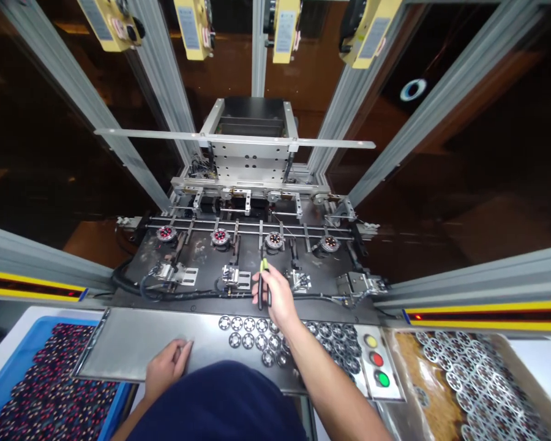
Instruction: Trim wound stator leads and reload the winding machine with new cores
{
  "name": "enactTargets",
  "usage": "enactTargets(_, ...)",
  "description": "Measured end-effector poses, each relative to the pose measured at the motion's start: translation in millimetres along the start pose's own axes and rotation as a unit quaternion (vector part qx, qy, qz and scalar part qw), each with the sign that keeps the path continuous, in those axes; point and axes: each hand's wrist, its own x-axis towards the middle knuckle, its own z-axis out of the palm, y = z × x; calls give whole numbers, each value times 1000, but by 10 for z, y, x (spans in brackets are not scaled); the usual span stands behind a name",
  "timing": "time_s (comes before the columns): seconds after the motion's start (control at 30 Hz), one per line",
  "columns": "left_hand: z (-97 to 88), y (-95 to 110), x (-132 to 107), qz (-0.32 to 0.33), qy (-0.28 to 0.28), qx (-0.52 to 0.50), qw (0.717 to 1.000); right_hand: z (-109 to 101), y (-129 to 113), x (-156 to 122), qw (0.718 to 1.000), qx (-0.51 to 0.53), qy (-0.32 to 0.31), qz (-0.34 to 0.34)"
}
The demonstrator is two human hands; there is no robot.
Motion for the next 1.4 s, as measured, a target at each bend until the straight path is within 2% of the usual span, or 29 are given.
enactTargets(0.17, -6, -5, 2, -1, -1, 4, 1000, -130, 115, 244, 999, 19, 43, 7)
enactTargets(0.4, 8, -13, -6, 1, -1, 6, 1000, -175, 195, 335, 996, 35, 83, 26)
enactTargets(0.67, 8, -14, -7, 4, 0, 11, 1000, -181, 177, 409, 994, 59, 89, 30)
enactTargets(0.77, 3, -14, -1, 7, 1, 13, 1000, -118, 146, 390, 995, 69, 72, 25)
enactTargets(0.83, 2, -15, 3, 8, 1, 14, 1000, -58, 92, 267, 996, 68, 39, 38)
enactTargets(0.97, 5, -26, -4, 9, 0, 16, 1000, -36, -153, -283, 989, 35, -76, 118)
enactTargets(1.07, 9, -43, -25, 9, -3, 13, 1000, -215, -411, -674, 984, 4, -117, 134)
enactTargets(1.13, 11, -55, -40, 9, -6, 12, 1000, -412, -554, -767, 992, -12, -85, 89)
enactTargets(1.27, 17, -78, -63, 7, -13, 12, 1000, -868, -661, -553, 999, -15, 44, -6)
enactTargets(1.4, 30, -106, -76, 6, -16, 12, 1000, -1220, -602, -245, 994, -2, 104, -14)
